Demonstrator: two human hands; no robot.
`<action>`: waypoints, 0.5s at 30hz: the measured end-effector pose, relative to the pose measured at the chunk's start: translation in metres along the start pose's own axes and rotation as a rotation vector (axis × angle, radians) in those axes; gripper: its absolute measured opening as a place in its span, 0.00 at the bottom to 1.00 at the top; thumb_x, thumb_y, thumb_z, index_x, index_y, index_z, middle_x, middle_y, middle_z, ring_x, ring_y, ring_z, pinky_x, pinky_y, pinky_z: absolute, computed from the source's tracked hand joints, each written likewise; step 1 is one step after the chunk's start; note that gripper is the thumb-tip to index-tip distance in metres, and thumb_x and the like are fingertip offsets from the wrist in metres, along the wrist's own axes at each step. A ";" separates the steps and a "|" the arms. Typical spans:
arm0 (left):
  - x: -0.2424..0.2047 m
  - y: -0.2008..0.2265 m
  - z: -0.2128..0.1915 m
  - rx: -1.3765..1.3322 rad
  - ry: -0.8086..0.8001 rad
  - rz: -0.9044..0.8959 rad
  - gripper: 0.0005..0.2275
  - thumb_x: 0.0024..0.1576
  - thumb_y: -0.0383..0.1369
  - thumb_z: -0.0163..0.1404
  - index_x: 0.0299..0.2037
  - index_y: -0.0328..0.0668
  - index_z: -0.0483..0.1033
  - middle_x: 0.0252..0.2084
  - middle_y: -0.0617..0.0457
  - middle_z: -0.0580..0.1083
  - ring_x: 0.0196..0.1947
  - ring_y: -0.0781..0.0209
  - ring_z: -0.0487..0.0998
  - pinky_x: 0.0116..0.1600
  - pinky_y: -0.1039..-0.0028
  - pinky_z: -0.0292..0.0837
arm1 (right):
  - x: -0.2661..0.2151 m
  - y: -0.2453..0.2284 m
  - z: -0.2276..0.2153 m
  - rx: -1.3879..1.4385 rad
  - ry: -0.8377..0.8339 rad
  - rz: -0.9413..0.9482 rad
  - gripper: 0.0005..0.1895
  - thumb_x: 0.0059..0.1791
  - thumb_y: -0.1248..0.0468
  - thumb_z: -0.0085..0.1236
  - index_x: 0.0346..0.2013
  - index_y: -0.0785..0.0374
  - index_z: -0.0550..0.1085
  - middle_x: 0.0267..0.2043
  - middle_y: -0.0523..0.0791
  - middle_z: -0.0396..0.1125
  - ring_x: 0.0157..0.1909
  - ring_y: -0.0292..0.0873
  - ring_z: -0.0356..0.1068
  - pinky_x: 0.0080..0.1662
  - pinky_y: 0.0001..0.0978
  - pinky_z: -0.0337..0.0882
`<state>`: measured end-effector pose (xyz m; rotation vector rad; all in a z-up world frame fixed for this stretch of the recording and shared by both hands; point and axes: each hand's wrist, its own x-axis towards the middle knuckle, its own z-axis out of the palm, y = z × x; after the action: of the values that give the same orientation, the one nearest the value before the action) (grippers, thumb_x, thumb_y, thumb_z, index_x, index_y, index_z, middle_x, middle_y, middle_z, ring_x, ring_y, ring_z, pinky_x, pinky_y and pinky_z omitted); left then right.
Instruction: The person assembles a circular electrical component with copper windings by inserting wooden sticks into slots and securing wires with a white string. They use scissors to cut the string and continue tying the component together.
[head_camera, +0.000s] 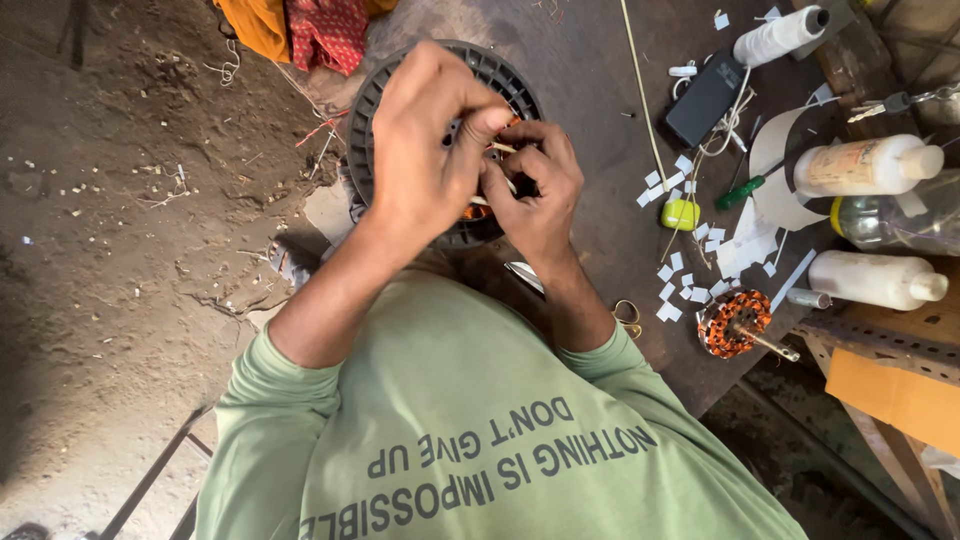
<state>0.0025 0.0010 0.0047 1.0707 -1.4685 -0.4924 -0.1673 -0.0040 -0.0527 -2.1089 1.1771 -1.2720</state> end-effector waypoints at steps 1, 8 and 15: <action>0.000 0.002 -0.003 -0.053 -0.060 -0.137 0.05 0.63 0.26 0.60 0.41 0.37 0.75 0.40 0.52 0.70 0.37 0.56 0.74 0.43 0.69 0.69 | -0.001 -0.001 -0.001 0.013 -0.016 0.021 0.09 0.44 0.74 0.67 0.27 0.70 0.72 0.47 0.51 0.70 0.46 0.47 0.71 0.46 0.37 0.71; -0.001 0.007 -0.009 0.306 -0.019 0.301 0.07 0.56 0.24 0.62 0.37 0.37 0.74 0.37 0.49 0.72 0.39 0.48 0.75 0.44 0.60 0.67 | 0.004 -0.008 -0.011 0.059 -0.118 0.054 0.09 0.44 0.74 0.67 0.38 0.71 0.77 0.49 0.50 0.70 0.49 0.48 0.72 0.51 0.37 0.73; -0.016 -0.009 0.023 -0.593 0.108 -0.120 0.07 0.66 0.27 0.57 0.40 0.34 0.72 0.39 0.53 0.71 0.36 0.68 0.73 0.43 0.80 0.70 | 0.011 -0.010 -0.020 -0.010 -0.200 0.077 0.07 0.42 0.73 0.69 0.34 0.68 0.80 0.50 0.50 0.71 0.50 0.49 0.67 0.52 0.38 0.69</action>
<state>-0.0174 0.0032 -0.0163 0.6972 -1.0640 -0.8766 -0.1777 -0.0054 -0.0300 -2.1194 1.1671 -0.9968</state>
